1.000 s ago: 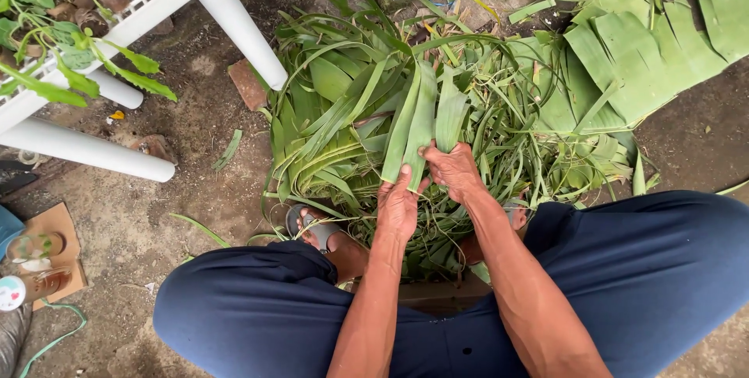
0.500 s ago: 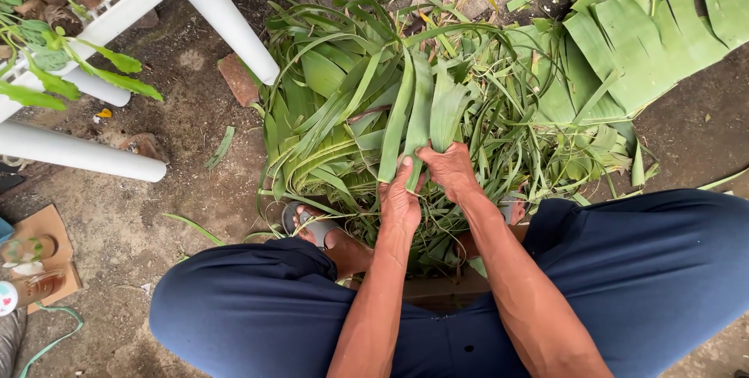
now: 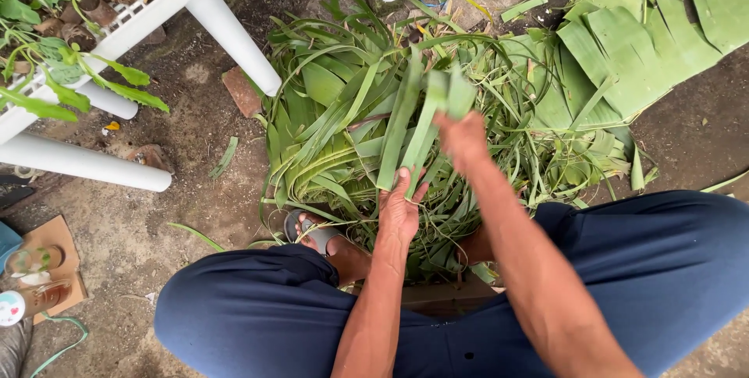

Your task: Tearing banana leaves into thin strips by hand and using a small knife to assist.

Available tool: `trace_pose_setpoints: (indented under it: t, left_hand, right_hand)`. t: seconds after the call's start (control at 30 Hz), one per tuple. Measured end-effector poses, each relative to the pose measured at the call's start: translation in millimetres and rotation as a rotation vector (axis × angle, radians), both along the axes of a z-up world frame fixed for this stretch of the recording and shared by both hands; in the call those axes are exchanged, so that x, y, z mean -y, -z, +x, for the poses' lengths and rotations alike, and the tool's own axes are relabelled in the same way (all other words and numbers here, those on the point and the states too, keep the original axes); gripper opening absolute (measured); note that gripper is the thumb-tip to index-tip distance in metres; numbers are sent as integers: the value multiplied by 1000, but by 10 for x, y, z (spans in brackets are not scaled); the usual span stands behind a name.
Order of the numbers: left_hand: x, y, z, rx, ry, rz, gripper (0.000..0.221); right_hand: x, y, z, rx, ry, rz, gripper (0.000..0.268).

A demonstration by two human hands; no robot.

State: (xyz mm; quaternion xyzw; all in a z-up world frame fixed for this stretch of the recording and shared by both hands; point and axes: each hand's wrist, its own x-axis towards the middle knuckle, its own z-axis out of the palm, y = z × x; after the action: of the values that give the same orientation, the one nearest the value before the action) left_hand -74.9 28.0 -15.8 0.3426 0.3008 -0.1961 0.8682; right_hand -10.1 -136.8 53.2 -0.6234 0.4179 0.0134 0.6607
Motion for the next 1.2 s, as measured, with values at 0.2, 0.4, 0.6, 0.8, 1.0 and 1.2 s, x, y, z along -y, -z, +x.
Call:
trace_pose_setpoints:
  t: [0.2,0.4,0.6,0.8,1.0,1.2]
  left_hand:
    - [-92,20,13,-35,-109,-233,38]
    - [-71,-48,90,-90,-134,-291,45]
    - [50,278,116,-118,-144,-346,41]
    - [145,320,110,-160,-129,-323,41]
    - [168,345,71,-194,-100,-264,33]
    - [244,335,1,-187,-145,-152,24]
  right_hand:
    - [1054,-1211,429,252,322,-42,11]
    - [1658,-1086,177,534,589,135,20]
    - [495,-674,-352,-66,66,20,19]
    - [-389,43,-508,66,62,305,32]
    - [-304,263,-487,171,119,154,19]
    - [-329,296,-533,182,199,97,24]
